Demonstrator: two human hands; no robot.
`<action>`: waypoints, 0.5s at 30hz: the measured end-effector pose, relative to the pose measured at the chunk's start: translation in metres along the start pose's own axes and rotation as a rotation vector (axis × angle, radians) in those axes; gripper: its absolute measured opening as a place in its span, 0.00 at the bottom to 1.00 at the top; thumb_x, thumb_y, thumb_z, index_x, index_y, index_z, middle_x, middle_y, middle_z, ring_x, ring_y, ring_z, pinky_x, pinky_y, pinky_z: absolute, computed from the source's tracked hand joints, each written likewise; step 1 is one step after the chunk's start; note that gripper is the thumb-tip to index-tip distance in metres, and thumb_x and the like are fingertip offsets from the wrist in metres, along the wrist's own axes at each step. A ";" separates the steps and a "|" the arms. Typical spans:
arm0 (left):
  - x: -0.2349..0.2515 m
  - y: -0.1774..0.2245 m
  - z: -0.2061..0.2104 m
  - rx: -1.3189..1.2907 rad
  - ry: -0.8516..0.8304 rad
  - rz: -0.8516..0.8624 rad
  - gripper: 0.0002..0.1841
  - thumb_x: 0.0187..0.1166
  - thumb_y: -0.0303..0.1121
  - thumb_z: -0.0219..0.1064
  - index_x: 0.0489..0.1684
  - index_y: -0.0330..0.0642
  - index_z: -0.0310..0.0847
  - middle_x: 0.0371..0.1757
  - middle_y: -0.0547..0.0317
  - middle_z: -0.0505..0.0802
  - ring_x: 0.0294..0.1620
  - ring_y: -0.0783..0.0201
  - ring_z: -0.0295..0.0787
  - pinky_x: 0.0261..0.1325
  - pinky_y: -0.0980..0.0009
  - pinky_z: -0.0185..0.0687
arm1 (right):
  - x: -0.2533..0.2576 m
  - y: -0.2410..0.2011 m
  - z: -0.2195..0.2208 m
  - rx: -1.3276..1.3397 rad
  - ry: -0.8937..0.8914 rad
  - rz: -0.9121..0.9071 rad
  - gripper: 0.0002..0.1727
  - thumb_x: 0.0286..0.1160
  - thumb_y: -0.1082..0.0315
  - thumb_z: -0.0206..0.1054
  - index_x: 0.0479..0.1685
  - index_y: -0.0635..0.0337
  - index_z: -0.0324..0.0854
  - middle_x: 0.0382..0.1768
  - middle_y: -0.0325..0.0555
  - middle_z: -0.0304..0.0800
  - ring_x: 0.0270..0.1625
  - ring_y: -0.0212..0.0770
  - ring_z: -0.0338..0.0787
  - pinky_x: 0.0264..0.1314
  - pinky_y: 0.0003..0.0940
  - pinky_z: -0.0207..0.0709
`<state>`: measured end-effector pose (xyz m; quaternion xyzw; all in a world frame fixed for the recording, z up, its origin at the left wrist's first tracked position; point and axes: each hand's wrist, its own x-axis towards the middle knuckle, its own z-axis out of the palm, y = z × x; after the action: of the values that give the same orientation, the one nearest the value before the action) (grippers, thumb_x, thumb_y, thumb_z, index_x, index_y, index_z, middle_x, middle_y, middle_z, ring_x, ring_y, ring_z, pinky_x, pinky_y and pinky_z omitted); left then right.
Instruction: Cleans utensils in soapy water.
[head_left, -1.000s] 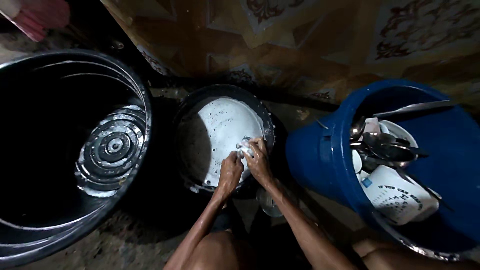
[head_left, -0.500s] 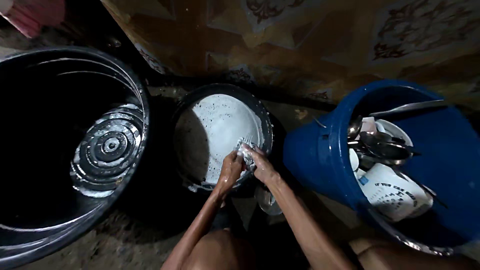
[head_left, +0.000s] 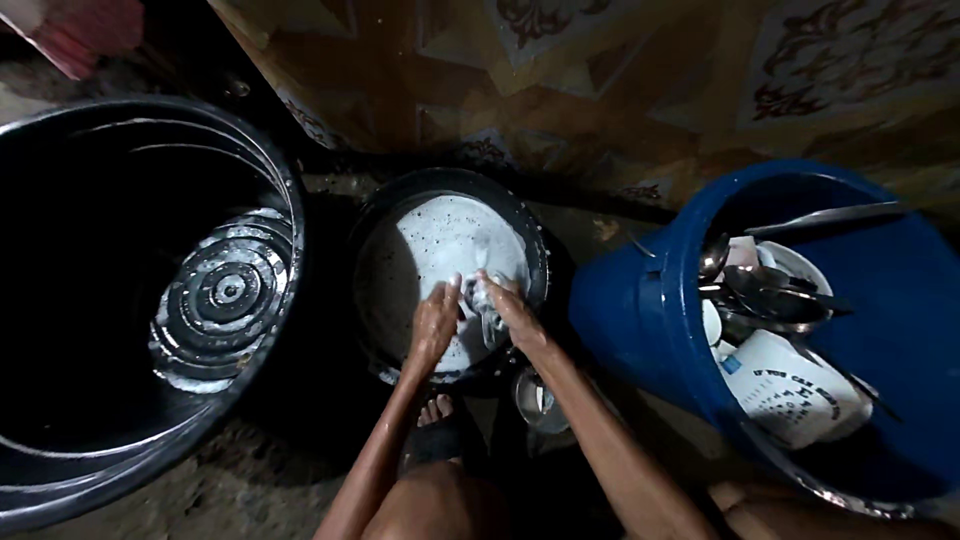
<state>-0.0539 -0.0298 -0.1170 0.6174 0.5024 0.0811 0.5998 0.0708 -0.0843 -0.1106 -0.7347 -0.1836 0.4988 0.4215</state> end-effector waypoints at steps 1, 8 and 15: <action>0.008 0.002 -0.004 -0.028 -0.015 -0.001 0.28 0.96 0.46 0.43 0.63 0.27 0.77 0.42 0.42 0.89 0.38 0.56 0.87 0.51 0.56 0.83 | -0.002 -0.002 -0.003 -0.058 -0.093 0.014 0.18 0.90 0.63 0.57 0.64 0.67 0.81 0.55 0.53 0.87 0.53 0.35 0.84 0.61 0.33 0.76; 0.038 0.009 0.005 -0.577 -0.034 -0.005 0.15 0.95 0.33 0.46 0.51 0.31 0.77 0.29 0.57 0.93 0.27 0.71 0.89 0.39 0.74 0.86 | -0.031 0.001 -0.019 -0.057 -0.185 0.030 0.18 0.87 0.62 0.62 0.61 0.69 0.82 0.49 0.48 0.88 0.46 0.28 0.84 0.54 0.26 0.79; 0.093 0.008 -0.031 -0.657 0.106 0.069 0.16 0.95 0.36 0.42 0.52 0.34 0.72 0.24 0.61 0.91 0.24 0.65 0.91 0.36 0.66 0.91 | -0.086 0.026 -0.096 -0.408 -0.206 0.100 0.20 0.90 0.59 0.58 0.62 0.69 0.81 0.45 0.50 0.90 0.42 0.34 0.88 0.51 0.32 0.83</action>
<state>-0.0264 0.0592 -0.1493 0.4025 0.4588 0.2910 0.7368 0.1144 -0.2006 -0.0671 -0.7580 -0.2860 0.5439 0.2184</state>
